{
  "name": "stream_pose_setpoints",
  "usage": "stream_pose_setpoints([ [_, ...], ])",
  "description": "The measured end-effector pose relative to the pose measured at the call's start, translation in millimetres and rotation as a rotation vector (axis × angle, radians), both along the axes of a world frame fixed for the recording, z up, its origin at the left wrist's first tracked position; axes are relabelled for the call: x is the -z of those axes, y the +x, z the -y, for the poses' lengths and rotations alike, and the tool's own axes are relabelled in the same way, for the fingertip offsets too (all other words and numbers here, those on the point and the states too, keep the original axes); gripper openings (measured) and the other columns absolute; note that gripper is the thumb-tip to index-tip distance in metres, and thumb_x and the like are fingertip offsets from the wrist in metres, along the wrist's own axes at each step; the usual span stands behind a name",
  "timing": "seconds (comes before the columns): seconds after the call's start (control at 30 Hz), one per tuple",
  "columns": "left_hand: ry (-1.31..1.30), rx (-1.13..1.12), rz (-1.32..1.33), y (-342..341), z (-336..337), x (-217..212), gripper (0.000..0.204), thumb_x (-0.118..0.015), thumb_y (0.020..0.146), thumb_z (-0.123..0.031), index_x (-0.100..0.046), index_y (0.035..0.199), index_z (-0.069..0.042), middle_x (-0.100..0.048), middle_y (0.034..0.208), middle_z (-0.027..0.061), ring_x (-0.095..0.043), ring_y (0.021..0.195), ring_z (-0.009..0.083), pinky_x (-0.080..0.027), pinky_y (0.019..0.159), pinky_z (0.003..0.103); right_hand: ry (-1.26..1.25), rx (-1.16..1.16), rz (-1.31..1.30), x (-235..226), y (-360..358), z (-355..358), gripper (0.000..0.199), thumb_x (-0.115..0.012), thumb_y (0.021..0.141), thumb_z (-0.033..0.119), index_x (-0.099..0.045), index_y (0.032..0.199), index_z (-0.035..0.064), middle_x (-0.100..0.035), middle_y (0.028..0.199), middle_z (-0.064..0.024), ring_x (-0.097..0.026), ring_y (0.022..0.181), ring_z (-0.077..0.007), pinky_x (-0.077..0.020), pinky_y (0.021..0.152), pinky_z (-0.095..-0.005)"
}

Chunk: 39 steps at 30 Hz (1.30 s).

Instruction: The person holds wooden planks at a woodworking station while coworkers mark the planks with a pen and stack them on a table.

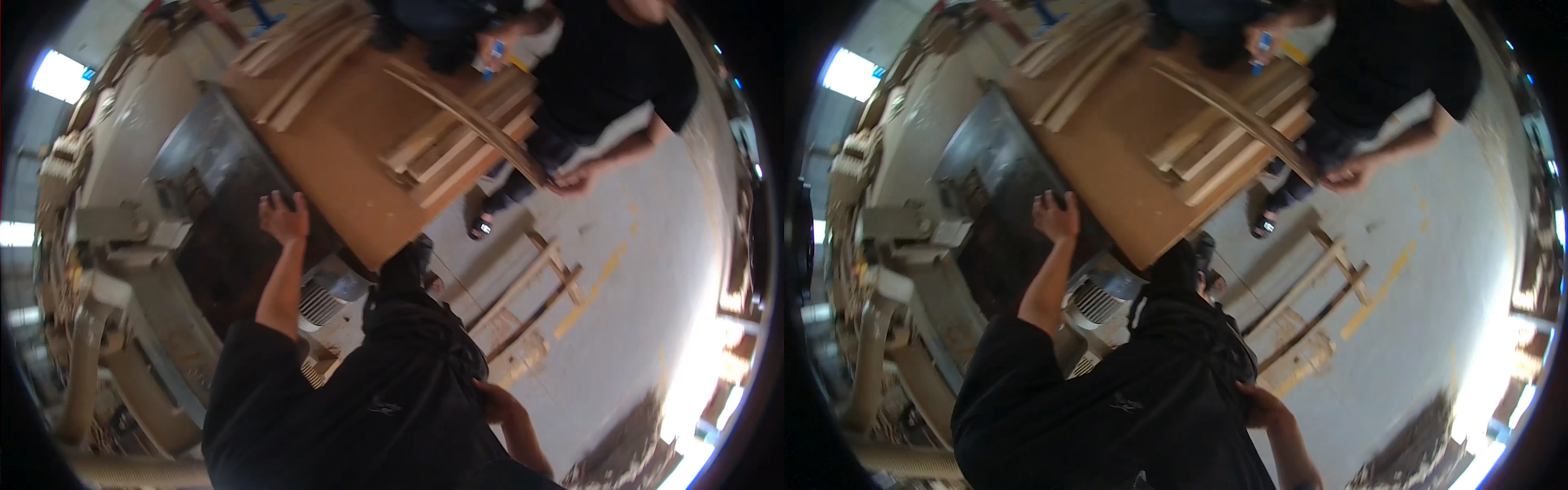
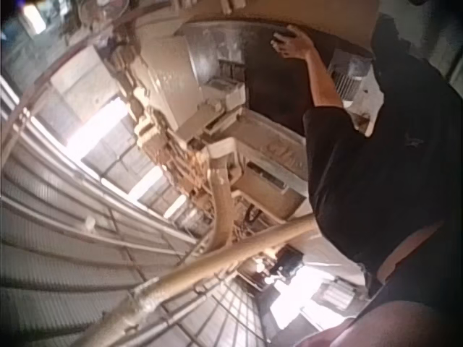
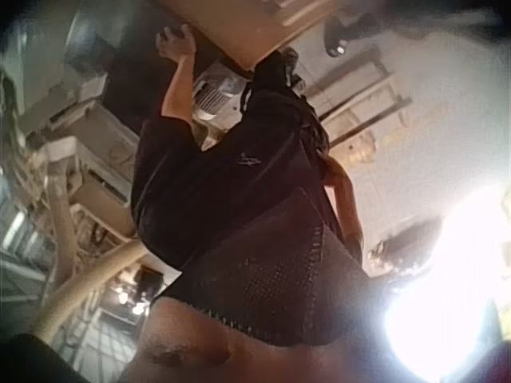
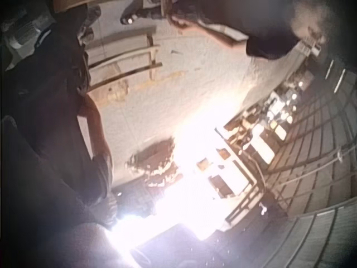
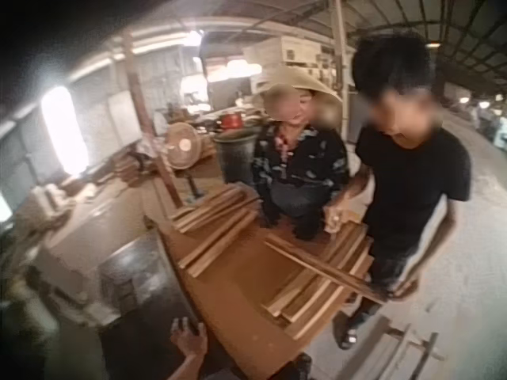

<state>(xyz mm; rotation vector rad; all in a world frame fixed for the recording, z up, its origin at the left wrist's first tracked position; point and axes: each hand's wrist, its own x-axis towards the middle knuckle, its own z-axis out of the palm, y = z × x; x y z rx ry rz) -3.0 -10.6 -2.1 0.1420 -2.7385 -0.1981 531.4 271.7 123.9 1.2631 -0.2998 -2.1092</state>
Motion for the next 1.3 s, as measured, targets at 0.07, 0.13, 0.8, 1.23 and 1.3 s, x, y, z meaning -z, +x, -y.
stream_pose_setpoints([
  [0.07, 0.021, 0.002, 0.015, 3, -10, 0, 0.065, -0.055, 0.087, -0.055, -0.055, 0.131, -0.007, -0.042, 0.142, 0.0203, -0.037, 0.133, 0.0358, -0.028, 0.106, 0.052, 0.129, -0.049, 0.03, -4, -1, 2, 0.049, -0.065, 0.092, 0.026, -0.052, 0.13, -0.0029, -0.059, 0.13, -0.0179, -0.055, 0.122, -0.032, -0.0392, 0.108, -0.0495],
  [0.13, 0.035, 0.0, 0.043, 6, -17, 2, 0.066, -0.056, 0.087, -0.056, -0.054, 0.133, -0.009, -0.042, 0.141, 0.0194, -0.035, 0.134, 0.0354, -0.027, 0.108, 0.052, 0.209, -0.137, 0.018, -12, 0, 4, 0.049, -0.064, 0.092, 0.026, -0.052, 0.13, -0.0024, -0.058, 0.131, -0.018, -0.055, 0.122, -0.0328, -0.0391, 0.108, -0.0506],
  [0.8, 0.043, 0.016, 0.044, 2, -8, 5, 0.064, -0.055, 0.089, -0.056, -0.054, 0.133, -0.009, -0.04, 0.144, 0.0187, -0.032, 0.136, 0.0341, -0.029, 0.106, 0.051, -0.063, 0.037, -0.027, 7, 2, -5, 0.05, -0.064, 0.092, 0.028, -0.052, 0.131, -0.0004, -0.058, 0.131, -0.0169, -0.055, 0.123, -0.0309, -0.0379, 0.108, -0.0522],
  [1.23, 0.051, -0.006, 0.139, 4, -12, -1, 0.066, -0.05, 0.091, -0.058, -0.05, 0.138, -0.011, -0.035, 0.149, 0.0172, -0.028, 0.139, 0.0327, -0.026, 0.109, 0.05, -0.146, 0.108, -0.029, 7, 6, -4, 0.048, -0.066, 0.091, 0.025, -0.053, 0.128, -0.0017, -0.059, 0.129, -0.0174, -0.057, 0.119, -0.0307, -0.0405, 0.106, -0.0509],
  [1.3, 0.049, -0.01, 0.158, 4, -12, -1, 0.067, -0.049, 0.092, -0.059, -0.049, 0.139, -0.012, -0.034, 0.149, 0.0165, -0.027, 0.139, 0.0325, -0.025, 0.11, 0.05, -0.154, 0.108, -0.031, 8, 5, -4, 0.048, -0.067, 0.091, 0.025, -0.053, 0.128, -0.0021, -0.059, 0.129, -0.0176, -0.057, 0.119, -0.0307, -0.0406, 0.106, -0.0509],
])
